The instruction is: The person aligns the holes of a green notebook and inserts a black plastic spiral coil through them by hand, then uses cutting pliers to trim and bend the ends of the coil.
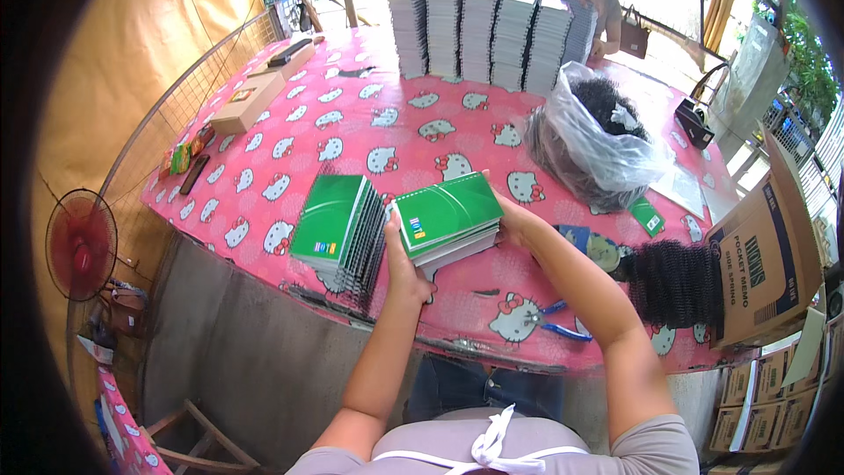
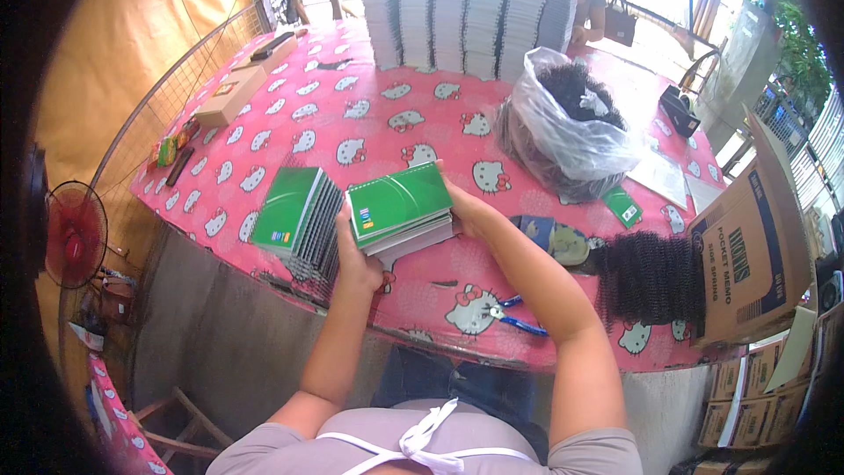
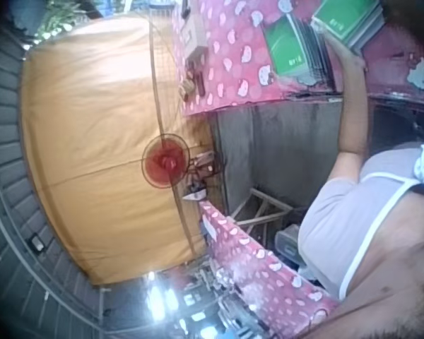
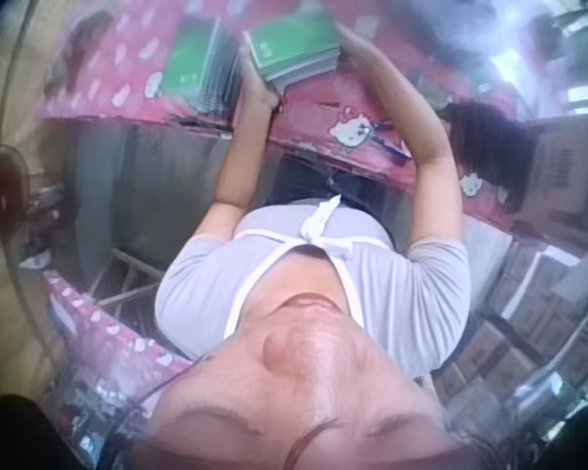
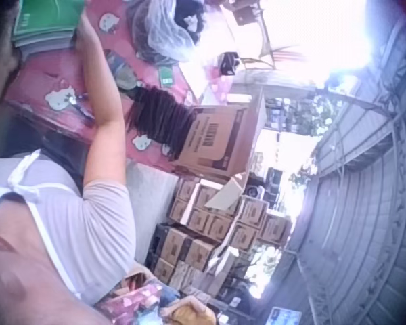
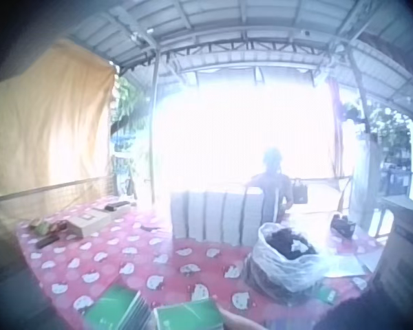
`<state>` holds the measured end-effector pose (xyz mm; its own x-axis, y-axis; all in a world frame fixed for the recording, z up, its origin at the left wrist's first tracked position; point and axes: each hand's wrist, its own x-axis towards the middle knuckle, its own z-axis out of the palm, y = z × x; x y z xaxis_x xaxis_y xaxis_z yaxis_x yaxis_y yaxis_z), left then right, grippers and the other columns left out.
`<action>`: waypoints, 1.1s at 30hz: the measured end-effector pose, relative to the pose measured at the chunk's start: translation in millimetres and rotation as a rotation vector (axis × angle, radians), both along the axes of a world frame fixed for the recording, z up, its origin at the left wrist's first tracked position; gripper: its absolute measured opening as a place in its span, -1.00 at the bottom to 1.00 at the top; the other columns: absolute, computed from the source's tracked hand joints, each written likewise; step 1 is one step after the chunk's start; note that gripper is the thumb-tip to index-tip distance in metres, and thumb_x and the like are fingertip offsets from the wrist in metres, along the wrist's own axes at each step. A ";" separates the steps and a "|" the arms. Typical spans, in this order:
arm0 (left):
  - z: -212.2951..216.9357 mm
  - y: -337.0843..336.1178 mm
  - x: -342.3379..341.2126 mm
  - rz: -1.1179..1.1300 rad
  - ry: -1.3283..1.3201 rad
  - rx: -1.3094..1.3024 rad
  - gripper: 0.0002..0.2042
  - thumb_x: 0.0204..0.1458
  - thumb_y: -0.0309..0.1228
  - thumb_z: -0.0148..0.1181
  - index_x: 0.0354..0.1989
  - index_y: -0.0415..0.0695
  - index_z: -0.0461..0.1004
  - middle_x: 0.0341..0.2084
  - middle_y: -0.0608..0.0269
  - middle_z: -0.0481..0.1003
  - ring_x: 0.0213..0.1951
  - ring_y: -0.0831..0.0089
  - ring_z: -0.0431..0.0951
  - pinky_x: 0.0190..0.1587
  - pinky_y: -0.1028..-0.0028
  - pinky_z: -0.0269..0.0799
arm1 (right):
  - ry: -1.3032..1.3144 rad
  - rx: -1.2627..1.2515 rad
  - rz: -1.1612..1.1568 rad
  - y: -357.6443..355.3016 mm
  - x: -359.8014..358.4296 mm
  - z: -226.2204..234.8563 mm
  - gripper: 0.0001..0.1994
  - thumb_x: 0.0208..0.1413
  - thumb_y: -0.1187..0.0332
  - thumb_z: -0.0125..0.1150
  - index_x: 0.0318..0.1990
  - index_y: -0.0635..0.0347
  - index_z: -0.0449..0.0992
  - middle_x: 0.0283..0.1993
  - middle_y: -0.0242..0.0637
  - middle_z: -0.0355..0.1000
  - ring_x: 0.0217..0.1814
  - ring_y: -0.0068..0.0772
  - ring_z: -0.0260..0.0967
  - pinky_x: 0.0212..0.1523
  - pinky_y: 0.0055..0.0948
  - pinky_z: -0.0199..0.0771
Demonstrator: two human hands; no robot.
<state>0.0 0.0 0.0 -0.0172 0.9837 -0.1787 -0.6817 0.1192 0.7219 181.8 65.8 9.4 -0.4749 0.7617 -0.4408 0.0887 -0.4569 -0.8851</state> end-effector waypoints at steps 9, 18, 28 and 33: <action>-4.0 -62.3 3.6 0.141 -0.098 -0.015 -0.47 0.09 0.13 -0.07 0.05 -0.02 0.34 -0.01 0.26 0.41 0.04 0.34 0.38 0.10 0.25 0.26 | -0.038 -0.005 0.058 -37.6 -14.5 5.7 0.07 -0.21 -0.64 -0.56 0.34 -0.05 0.11 0.35 -0.12 0.09 0.37 -0.19 0.04 0.23 -0.06 0.13; 5.8 -71.8 -3.1 -0.080 -0.051 -0.006 -0.55 0.10 0.05 -0.05 -0.01 -0.01 0.39 -0.08 0.30 0.45 0.01 0.39 0.40 0.07 0.29 0.28 | 0.023 -0.112 -0.112 -81.9 3.2 -2.7 -0.01 -0.11 -0.59 -0.60 0.29 -0.09 0.20 0.25 -0.26 0.24 0.30 -0.31 0.14 0.13 -0.16 0.23; 12.8 -54.5 12.7 -0.486 0.106 -0.039 -0.48 0.07 0.12 -0.08 0.06 0.02 0.32 -0.03 0.24 0.40 0.03 0.40 0.35 0.08 0.23 0.23 | -0.078 -0.059 -0.491 -137.4 61.2 -0.8 -0.14 0.02 -0.47 -0.35 0.24 0.03 0.26 0.16 -0.25 0.32 0.18 -0.30 0.24 0.11 -0.21 0.22; 17.6 -50.0 -2.3 -0.553 0.173 -0.073 -0.37 0.07 0.13 -0.07 0.22 0.00 0.17 0.13 0.15 0.29 0.19 0.29 0.22 0.20 0.16 0.06 | -0.234 0.361 -0.660 -143.3 56.7 21.4 -0.46 0.12 -0.06 0.14 0.05 0.23 0.42 -0.16 -0.36 0.47 -0.19 -0.54 0.38 -0.16 -0.51 0.37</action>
